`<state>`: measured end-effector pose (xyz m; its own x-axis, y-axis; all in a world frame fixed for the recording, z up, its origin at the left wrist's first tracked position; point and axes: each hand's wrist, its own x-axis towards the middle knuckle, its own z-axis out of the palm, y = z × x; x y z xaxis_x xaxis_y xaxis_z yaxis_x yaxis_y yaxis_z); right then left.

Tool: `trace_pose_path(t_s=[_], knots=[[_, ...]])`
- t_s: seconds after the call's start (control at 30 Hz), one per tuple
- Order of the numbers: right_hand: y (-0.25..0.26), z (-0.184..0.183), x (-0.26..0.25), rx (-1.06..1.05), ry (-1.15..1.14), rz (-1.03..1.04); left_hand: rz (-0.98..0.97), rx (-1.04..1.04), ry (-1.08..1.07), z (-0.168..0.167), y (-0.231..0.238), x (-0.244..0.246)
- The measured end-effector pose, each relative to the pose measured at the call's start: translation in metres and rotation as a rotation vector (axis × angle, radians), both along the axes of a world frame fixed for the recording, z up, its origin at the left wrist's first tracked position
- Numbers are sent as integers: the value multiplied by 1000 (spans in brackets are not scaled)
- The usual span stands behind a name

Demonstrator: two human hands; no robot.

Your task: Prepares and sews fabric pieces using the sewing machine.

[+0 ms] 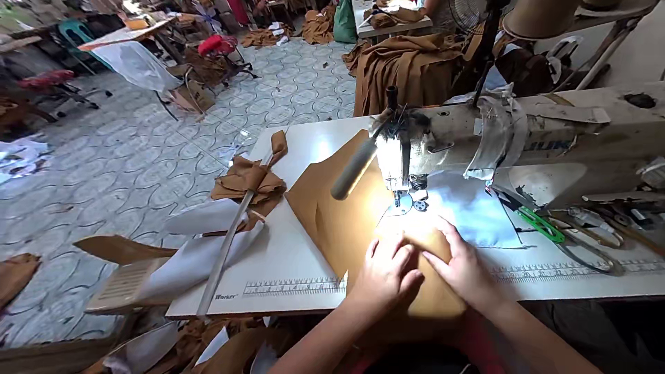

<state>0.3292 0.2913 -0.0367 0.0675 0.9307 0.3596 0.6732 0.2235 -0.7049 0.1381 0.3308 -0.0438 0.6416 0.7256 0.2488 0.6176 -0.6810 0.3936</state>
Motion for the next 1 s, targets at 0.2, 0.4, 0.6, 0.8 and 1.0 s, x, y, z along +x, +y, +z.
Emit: trace_pose_path(t_s=[0.2,0.4,0.6,0.8,1.0], knots=[[17,-7,6,28,-561,162,-130,-105,188,-1,63,-36],[67,32,6,-517,-546,401,-69,-167,243,4,92,-53],[45,27,21,-365,-540,348,-57,-127,239,0,72,-54],[3,-9,57,27,-319,-195,-268,-136,-160,10,25,-43],[-32,61,26,-25,1079,136,-481,-1661,-908,14,-43,40]])
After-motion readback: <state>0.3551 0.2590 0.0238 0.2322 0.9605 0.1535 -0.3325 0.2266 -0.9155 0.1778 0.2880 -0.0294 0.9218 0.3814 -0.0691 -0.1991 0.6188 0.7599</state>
